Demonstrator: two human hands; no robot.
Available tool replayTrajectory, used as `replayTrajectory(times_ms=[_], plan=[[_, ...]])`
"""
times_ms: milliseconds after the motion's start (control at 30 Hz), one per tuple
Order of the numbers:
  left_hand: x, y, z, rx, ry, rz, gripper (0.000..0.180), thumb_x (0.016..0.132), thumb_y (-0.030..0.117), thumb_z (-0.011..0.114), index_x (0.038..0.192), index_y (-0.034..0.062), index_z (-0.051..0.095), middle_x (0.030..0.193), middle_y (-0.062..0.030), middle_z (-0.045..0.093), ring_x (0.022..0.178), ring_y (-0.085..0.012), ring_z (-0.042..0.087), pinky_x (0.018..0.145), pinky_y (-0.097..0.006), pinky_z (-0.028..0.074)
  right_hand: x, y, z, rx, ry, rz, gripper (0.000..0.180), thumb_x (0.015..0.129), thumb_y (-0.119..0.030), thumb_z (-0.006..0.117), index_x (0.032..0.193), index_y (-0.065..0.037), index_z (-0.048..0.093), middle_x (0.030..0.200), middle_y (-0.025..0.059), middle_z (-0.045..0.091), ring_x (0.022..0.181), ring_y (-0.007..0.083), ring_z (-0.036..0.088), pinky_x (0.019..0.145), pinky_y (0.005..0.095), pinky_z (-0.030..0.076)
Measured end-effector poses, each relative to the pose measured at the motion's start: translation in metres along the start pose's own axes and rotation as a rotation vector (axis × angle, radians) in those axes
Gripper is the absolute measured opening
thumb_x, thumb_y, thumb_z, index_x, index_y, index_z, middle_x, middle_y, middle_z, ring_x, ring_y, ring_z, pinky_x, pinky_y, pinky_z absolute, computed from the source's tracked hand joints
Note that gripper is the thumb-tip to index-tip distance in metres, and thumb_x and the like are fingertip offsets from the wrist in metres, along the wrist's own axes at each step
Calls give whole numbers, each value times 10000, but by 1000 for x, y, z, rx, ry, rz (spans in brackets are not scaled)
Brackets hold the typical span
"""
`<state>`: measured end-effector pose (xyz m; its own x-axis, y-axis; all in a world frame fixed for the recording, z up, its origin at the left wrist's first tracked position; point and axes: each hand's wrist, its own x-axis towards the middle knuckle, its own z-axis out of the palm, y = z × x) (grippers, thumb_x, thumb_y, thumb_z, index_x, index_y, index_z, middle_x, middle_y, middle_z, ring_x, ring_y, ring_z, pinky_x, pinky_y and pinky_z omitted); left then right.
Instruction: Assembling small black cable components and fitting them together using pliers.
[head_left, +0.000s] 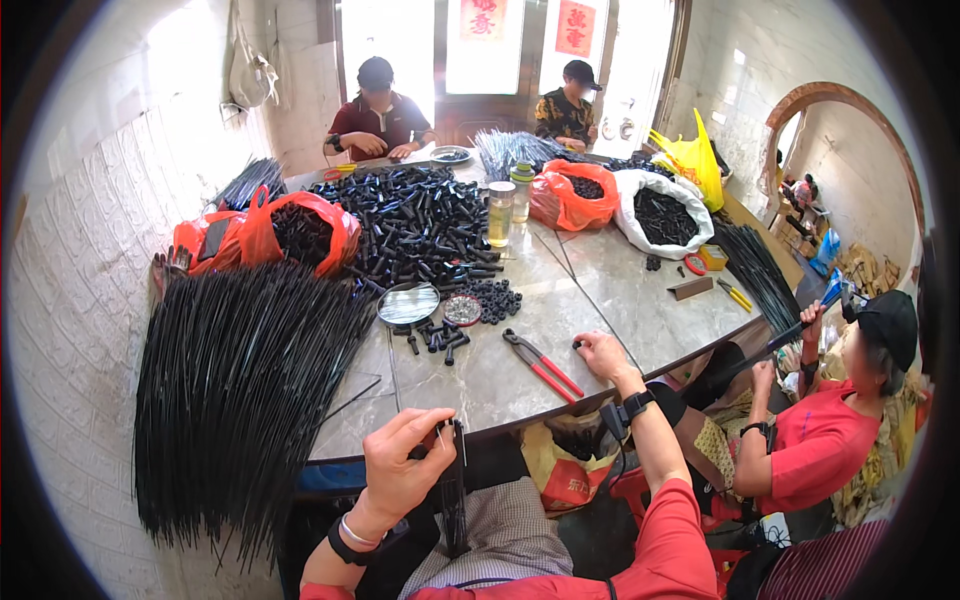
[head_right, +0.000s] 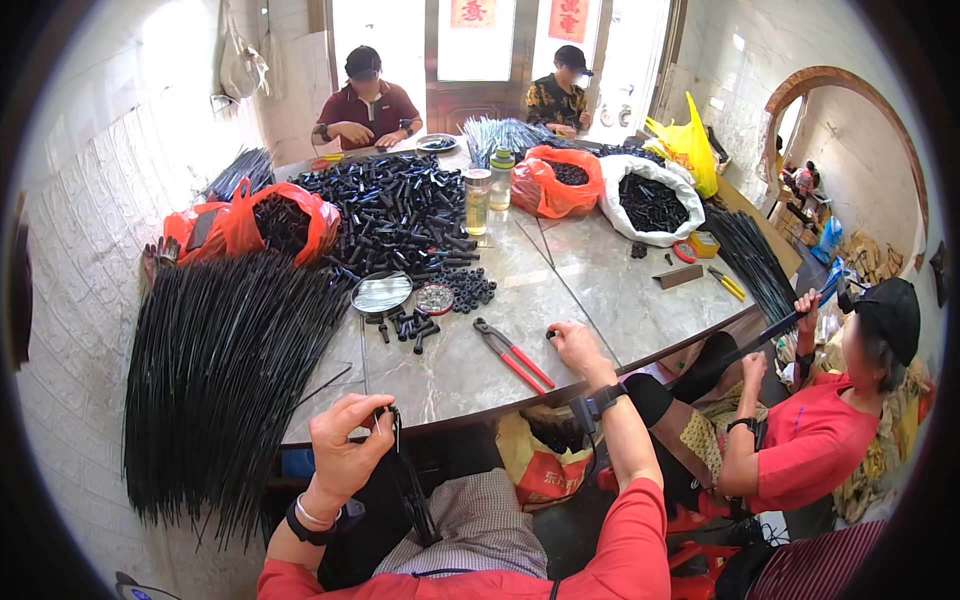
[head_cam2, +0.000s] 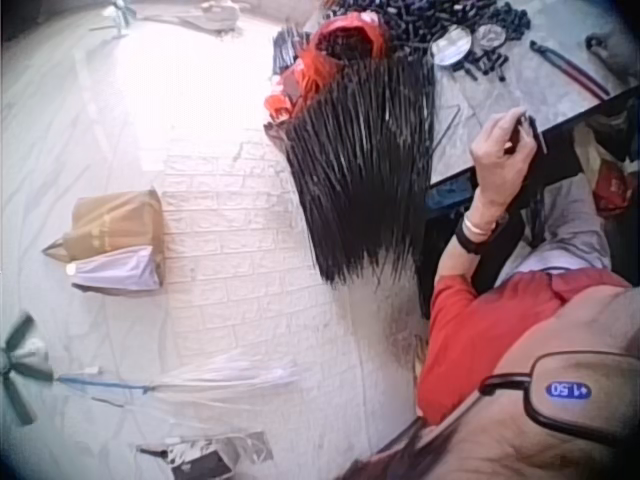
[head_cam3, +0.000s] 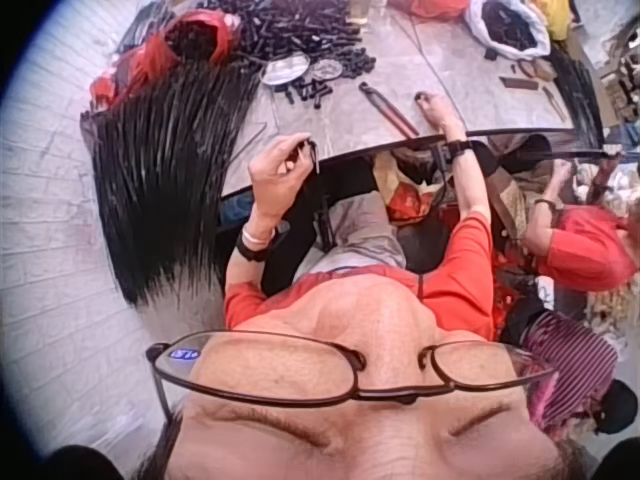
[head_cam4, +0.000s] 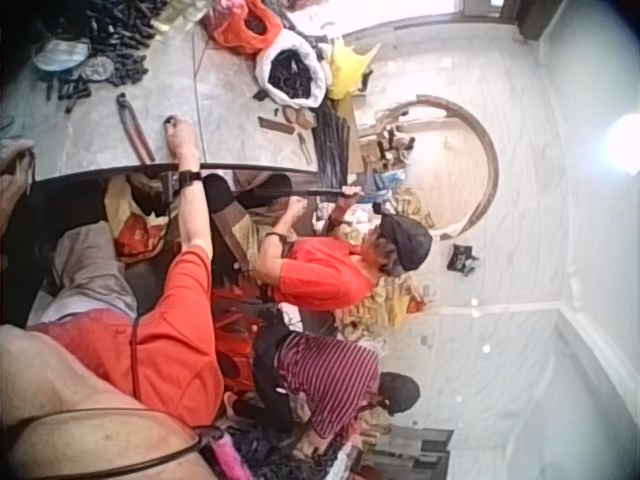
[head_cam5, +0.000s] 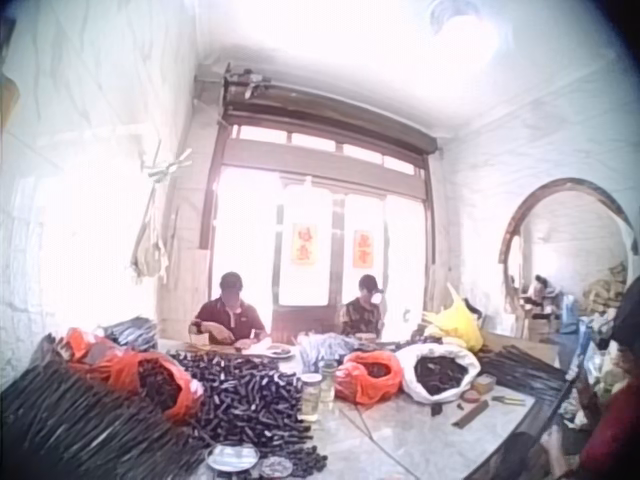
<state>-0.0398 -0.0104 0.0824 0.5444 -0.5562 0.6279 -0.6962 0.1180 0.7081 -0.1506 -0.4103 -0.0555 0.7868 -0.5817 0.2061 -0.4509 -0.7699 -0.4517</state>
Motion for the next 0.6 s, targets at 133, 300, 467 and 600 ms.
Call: replayTrajectory(times_ms=[133,300,467,600], plan=[[-2,1,0,-10,1,4,281,709,-103,653,969,2,669,787,-78,642,607,-107,585,567,-217,476,-2,0,0,-62,26,-10,202,809,-134,611,992,-106,694,905,157,641,838,314,622,773,374,494],[-3,2,-1,-6,9,12,276,712,-101,651,968,2,669,779,-74,637,600,-104,578,562,-214,467,-3,1,2,46,70,8,202,808,-121,615,988,-74,692,840,157,663,761,264,646,703,344,507],[-3,0,-5,-6,27,14,265,717,-96,651,962,2,671,775,-73,635,602,-97,579,561,-215,467,-14,-45,-23,230,163,-62,214,795,-119,646,974,-5,677,804,157,674,697,219,647,650,321,508],[-3,2,-6,-18,46,15,266,713,-97,654,959,3,672,776,-74,635,602,-95,578,559,-215,468,-30,-95,-25,191,42,-181,202,791,-145,650,935,-6,675,851,180,661,759,295,649,704,364,511]])
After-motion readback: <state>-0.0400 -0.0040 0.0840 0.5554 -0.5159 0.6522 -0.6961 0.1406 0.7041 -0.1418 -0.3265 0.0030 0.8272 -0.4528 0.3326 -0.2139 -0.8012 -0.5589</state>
